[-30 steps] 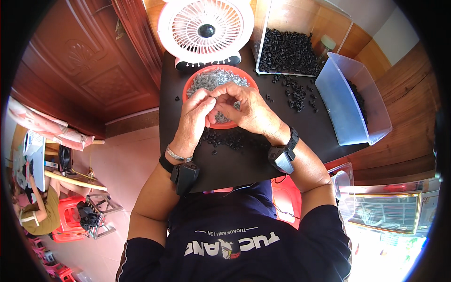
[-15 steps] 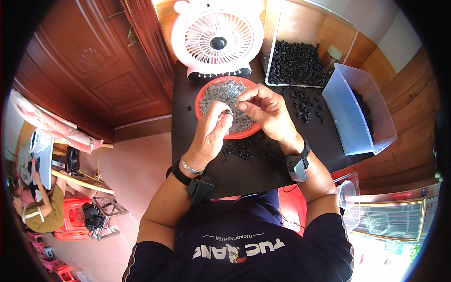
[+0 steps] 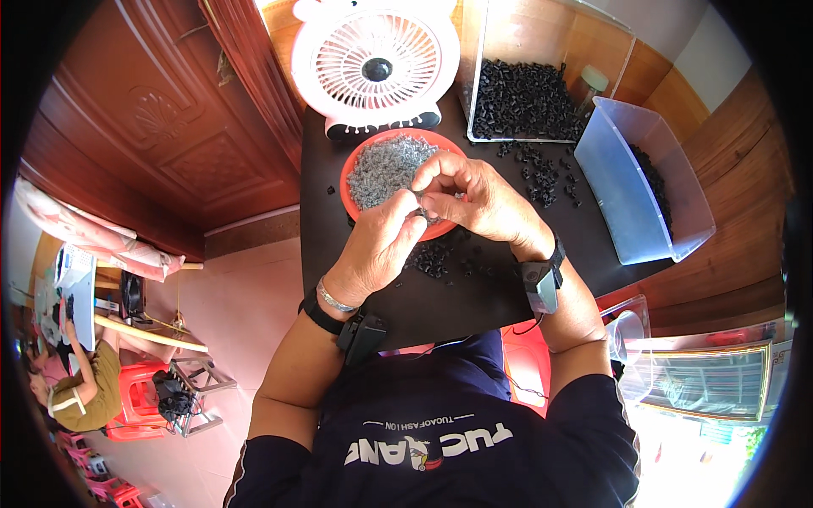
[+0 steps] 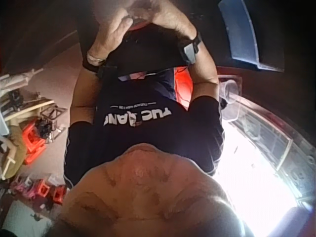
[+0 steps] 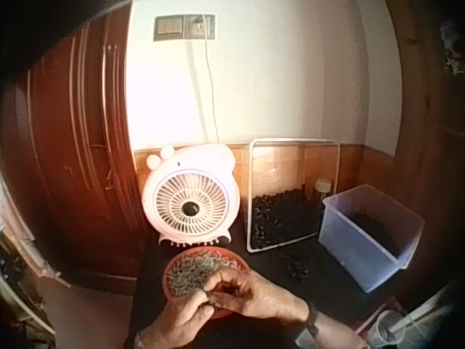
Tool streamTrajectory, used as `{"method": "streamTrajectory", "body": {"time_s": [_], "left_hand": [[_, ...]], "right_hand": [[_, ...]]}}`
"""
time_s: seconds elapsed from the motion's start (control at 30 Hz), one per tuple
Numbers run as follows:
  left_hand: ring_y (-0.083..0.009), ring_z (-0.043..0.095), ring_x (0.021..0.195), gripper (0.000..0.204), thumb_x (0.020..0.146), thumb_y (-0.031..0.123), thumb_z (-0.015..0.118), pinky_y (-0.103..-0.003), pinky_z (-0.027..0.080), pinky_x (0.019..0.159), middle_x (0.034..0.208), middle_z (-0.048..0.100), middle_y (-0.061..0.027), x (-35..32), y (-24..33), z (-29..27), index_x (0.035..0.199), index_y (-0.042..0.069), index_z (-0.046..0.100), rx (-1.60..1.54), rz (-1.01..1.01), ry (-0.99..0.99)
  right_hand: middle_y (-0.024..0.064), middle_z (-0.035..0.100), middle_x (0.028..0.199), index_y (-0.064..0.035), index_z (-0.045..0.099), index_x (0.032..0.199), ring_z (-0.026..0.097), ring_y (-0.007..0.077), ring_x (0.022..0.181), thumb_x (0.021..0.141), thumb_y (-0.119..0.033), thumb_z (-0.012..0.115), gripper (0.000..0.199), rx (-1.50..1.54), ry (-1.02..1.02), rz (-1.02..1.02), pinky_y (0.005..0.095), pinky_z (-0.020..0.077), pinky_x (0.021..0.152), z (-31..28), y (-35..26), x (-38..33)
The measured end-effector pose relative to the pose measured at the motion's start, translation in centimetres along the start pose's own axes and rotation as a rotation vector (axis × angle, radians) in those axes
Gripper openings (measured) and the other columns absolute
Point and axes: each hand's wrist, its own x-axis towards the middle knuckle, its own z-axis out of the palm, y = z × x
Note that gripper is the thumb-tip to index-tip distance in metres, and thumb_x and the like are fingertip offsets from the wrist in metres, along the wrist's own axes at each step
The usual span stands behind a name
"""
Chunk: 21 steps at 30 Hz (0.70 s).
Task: The person picks up small black components and silver pins by hand, fits the pins into the components, and places the assembled pieces onto the table. This process is repeated several times, with the person occasionally reaching into a plastic bin for more black components.
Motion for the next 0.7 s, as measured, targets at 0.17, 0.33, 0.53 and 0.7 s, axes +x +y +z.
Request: {"method": "streamTrajectory", "body": {"time_s": [0.17,0.33,0.53,0.7], "left_hand": [[-0.0150,0.055,0.066,0.013,0.096,0.012,0.048,-0.030,0.045,0.063,0.075,0.055,-0.0074,-0.2,-0.9,0.0,0.099,0.000,0.050,-0.167,-0.085,-0.034],[-0.0075,0.050,0.058,0.016,0.097,0.017,0.046,-0.020,0.039,0.051,0.073,0.054,-0.0013,0.1,-0.9,0.0,0.096,0.003,0.053,-0.513,-0.301,0.014],[-0.0133,0.053,0.058,0.025,0.097,0.026,0.043,-0.022,0.039,0.048,0.074,0.054,-0.0047,0.0,-1.7,-0.7,0.100,0.003,0.052,-0.873,-0.315,0.096],[-0.0119,0.052,0.057,0.027,0.099,0.028,0.040,-0.022,0.039,0.048,0.073,0.054,-0.0038,0.2,-2.4,-0.8,0.102,0.003,0.052,-0.844,-0.362,0.149]], "right_hand": [[-0.0005,0.061,0.082,-0.0033,0.056,0.099,0.057,0.0062,0.075,0.090,-0.001,0.060,0.010,0.050,-0.011,-0.011,0.0227,0.0482,0.071,0.0,-0.3,-0.2],[0.0066,0.064,0.088,-0.0010,0.055,0.098,0.065,0.0141,0.079,0.093,-0.001,0.058,0.006,0.370,-0.064,-0.125,0.0272,0.0516,0.072,0.9,1.8,0.3],[0.0088,0.064,0.088,-0.0017,0.063,0.101,0.066,0.0205,0.081,0.089,-0.013,0.066,0.017,-0.176,0.201,-0.470,0.0322,0.0524,0.069,2.5,1.8,0.8],[0.0079,0.064,0.089,-0.0072,0.066,0.105,0.064,0.0271,0.079,0.078,-0.015,0.070,0.028,-0.669,0.385,-0.537,0.0341,0.0529,0.070,3.3,1.3,0.6]]}}
